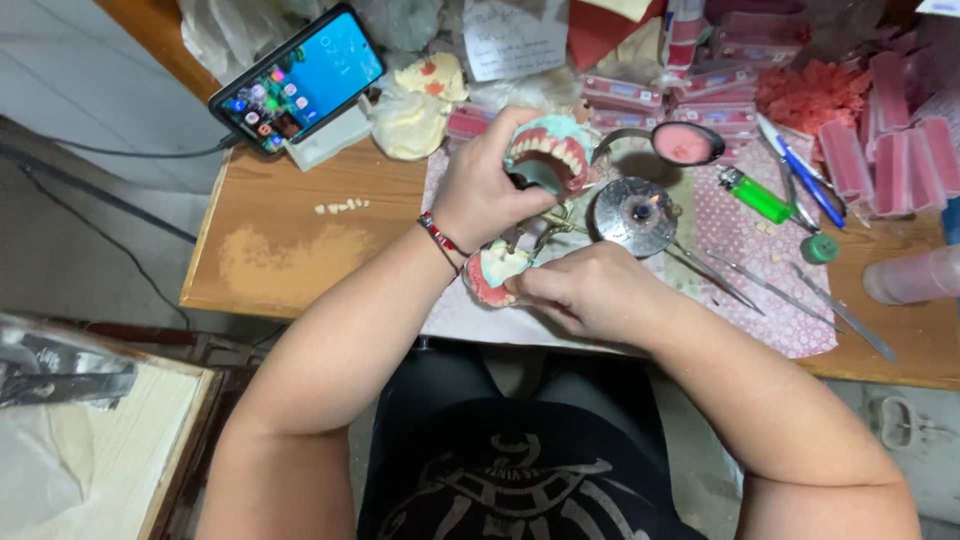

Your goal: Shape and refine a dental prosthesis model using hand tools and a heat source

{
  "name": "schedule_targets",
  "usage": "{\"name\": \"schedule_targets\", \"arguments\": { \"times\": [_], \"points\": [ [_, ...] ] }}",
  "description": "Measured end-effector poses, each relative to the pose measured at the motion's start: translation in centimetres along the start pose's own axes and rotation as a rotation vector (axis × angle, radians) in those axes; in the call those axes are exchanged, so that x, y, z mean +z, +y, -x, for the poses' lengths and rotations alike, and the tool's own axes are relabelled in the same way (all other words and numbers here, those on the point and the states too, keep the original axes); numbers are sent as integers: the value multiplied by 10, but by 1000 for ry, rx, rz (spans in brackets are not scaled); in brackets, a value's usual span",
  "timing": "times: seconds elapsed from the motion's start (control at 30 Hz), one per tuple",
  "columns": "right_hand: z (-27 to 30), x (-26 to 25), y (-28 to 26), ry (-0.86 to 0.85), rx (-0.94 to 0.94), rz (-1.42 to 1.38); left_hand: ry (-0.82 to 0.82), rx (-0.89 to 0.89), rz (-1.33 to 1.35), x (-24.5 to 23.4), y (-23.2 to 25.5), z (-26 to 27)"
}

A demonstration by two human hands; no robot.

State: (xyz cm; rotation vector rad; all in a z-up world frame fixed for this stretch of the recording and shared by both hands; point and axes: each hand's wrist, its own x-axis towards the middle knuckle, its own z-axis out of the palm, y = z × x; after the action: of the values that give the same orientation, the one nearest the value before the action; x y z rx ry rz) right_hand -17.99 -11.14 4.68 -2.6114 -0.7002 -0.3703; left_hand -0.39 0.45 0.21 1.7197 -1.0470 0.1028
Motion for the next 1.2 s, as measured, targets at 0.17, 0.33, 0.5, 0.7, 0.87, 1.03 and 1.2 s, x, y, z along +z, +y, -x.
{"name": "schedule_targets", "arguments": {
  "times": [0.17,0.33,0.5,0.7,0.87,1.03,1.2],
  "points": [
    [-4,-3,-1,-9,-6,13,-11,7,-9,-5,5,-2],
    [1,3,2,-11,-5,2,-32,-7,-15,-2,4,1],
    [-2,2,1,-7,2,-39,-46,-51,-4,-2,0,0],
    [0,4,3,-36,31,-46,-64,-74,19,-6,7,-2],
    [-2,4,4,-40,40,-54,-44,-48,-10,-6,8,-2],
    [-2,4,5,-92,-5,-47,-86,19,-37,-10,12,-1],
    [2,8,10,-70,17,-55,-46,104,-90,-7,7,0]
  ]
}}
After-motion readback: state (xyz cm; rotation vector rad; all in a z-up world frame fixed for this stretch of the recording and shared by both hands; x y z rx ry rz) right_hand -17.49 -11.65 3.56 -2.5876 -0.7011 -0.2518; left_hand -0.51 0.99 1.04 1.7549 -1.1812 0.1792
